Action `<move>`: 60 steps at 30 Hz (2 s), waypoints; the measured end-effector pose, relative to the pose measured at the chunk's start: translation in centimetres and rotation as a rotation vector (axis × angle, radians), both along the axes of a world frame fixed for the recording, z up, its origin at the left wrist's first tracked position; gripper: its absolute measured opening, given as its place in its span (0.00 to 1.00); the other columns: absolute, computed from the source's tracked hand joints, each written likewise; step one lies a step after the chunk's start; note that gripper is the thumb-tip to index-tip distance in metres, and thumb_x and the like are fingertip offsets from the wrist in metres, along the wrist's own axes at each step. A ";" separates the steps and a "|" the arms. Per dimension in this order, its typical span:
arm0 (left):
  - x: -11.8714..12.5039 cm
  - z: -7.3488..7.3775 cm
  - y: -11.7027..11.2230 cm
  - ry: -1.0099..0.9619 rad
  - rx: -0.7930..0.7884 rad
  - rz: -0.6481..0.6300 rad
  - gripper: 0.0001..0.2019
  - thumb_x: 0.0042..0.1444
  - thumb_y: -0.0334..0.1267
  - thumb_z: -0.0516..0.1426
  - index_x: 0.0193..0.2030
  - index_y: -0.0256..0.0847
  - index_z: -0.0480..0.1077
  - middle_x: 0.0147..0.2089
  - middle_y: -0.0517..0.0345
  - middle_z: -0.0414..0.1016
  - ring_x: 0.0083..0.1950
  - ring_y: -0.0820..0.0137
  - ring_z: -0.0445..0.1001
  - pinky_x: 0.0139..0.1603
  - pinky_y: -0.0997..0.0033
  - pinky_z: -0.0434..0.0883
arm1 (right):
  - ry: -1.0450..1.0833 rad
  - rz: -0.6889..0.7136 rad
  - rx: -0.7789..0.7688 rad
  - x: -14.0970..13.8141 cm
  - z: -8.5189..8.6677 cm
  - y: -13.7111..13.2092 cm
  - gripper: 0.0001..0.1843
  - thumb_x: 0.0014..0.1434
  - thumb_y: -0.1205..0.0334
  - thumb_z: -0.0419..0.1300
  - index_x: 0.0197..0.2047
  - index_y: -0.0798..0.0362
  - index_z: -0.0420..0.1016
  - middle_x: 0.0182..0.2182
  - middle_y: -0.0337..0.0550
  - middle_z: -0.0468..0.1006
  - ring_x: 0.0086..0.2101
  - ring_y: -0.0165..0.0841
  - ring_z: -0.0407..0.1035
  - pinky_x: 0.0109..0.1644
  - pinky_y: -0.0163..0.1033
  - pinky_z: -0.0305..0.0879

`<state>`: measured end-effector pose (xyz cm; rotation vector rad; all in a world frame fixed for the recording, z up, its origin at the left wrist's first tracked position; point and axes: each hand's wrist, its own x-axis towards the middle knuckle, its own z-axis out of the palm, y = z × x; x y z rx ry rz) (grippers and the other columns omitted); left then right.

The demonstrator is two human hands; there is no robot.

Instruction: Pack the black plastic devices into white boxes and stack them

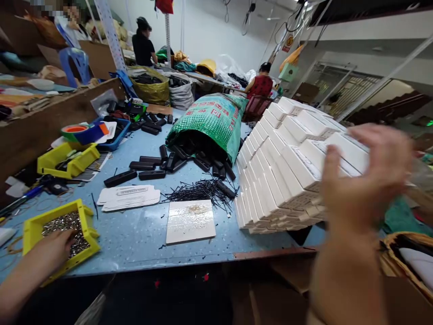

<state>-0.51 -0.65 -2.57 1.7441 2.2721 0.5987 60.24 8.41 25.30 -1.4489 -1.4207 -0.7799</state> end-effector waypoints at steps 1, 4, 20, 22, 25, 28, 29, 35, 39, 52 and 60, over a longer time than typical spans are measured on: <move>0.3 0.0 0.0 -0.007 -0.022 0.020 0.08 0.47 0.44 0.49 0.24 0.44 0.64 0.23 0.58 0.69 0.31 0.58 0.71 0.46 0.42 0.69 | 0.040 0.153 -0.125 -3.3 -2.8 1.0 0.22 0.61 0.53 0.59 0.56 0.52 0.70 0.51 0.46 0.73 0.51 0.35 0.67 0.52 0.44 0.63; 1.0 1.3 -0.1 -0.012 -0.093 0.048 0.13 0.52 0.45 0.48 0.22 0.44 0.65 0.23 0.60 0.70 0.30 0.61 0.70 0.43 0.49 0.71 | 0.170 0.231 -0.938 -11.3 -12.2 5.3 0.20 0.57 0.71 0.58 0.54 0.58 0.71 0.51 0.56 0.73 0.51 0.39 0.68 0.56 0.44 0.63; 19.9 3.0 0.8 -1.708 -0.003 0.387 0.22 0.29 0.44 0.72 0.33 0.35 0.79 0.29 0.55 0.78 0.32 0.74 0.74 0.39 0.73 0.72 | 0.867 1.080 -1.213 -17.4 -24.2 0.5 0.26 0.48 0.57 0.67 0.51 0.50 0.72 0.47 0.46 0.72 0.43 0.37 0.69 0.47 0.42 0.68; 21.5 2.8 1.1 -1.780 -0.026 0.370 0.19 0.30 0.40 0.72 0.31 0.36 0.79 0.29 0.56 0.78 0.31 0.76 0.74 0.38 0.75 0.72 | 1.060 1.125 -1.076 -19.1 -23.9 -1.3 0.18 0.47 0.59 0.68 0.42 0.50 0.74 0.39 0.42 0.73 0.40 0.35 0.69 0.47 0.42 0.67; 22.7 2.8 1.0 -1.777 -0.057 0.324 0.15 0.31 0.38 0.72 0.28 0.36 0.78 0.28 0.57 0.78 0.30 0.76 0.74 0.37 0.75 0.72 | 1.433 1.216 -0.679 -21.7 -22.6 -2.6 0.09 0.51 0.60 0.61 0.36 0.49 0.69 0.33 0.38 0.70 0.37 0.33 0.68 0.47 0.45 0.67; 23.7 2.9 0.8 -1.736 -0.047 0.289 0.15 0.32 0.38 0.72 0.29 0.35 0.78 0.28 0.56 0.78 0.30 0.75 0.74 0.38 0.74 0.72 | 1.650 1.170 -0.386 -24.0 -21.3 -2.6 0.07 0.53 0.59 0.57 0.36 0.48 0.62 0.26 0.34 0.63 0.28 0.29 0.65 0.39 0.41 0.68; 24.0 3.0 0.8 -1.731 -0.040 0.286 0.15 0.33 0.38 0.72 0.29 0.35 0.78 0.28 0.56 0.78 0.30 0.75 0.73 0.37 0.74 0.71 | 1.692 1.122 -0.338 -24.6 -21.1 -2.4 0.07 0.53 0.59 0.56 0.35 0.48 0.61 0.24 0.33 0.61 0.25 0.28 0.62 0.36 0.38 0.67; 25.2 3.7 1.2 -1.793 0.040 0.263 0.18 0.35 0.35 0.71 0.35 0.36 0.74 0.27 0.63 0.75 0.29 0.78 0.72 0.35 0.78 0.70 | 1.926 0.965 -0.278 -25.4 -21.1 -1.8 0.10 0.51 0.57 0.56 0.33 0.49 0.57 0.24 0.31 0.58 0.24 0.25 0.59 0.32 0.34 0.64; 25.9 3.2 1.2 -1.758 0.134 0.232 0.18 0.38 0.34 0.70 0.36 0.38 0.70 0.27 0.64 0.75 0.29 0.80 0.71 0.36 0.81 0.68 | 2.049 0.925 -0.216 -25.4 -21.2 -1.8 0.12 0.49 0.59 0.59 0.34 0.50 0.58 0.24 0.30 0.59 0.24 0.24 0.60 0.32 0.32 0.65; 25.9 0.8 0.0 -0.787 0.638 -0.226 0.05 0.55 0.27 0.59 0.36 0.41 0.74 0.35 0.57 0.79 0.39 0.70 0.78 0.44 0.68 0.74 | 2.431 0.706 -0.219 -24.5 -22.2 -1.8 0.13 0.46 0.64 0.61 0.32 0.52 0.58 0.23 0.28 0.61 0.21 0.21 0.60 0.29 0.28 0.66; 23.1 0.7 1.7 -0.559 0.213 -0.269 0.21 0.54 0.37 0.61 0.55 0.42 0.66 0.55 0.48 0.73 0.55 0.63 0.73 0.54 0.60 0.71 | 1.646 0.771 -0.213 -22.8 -23.4 -1.4 0.10 0.51 0.58 0.59 0.33 0.51 0.62 0.21 0.31 0.63 0.22 0.27 0.62 0.30 0.35 0.66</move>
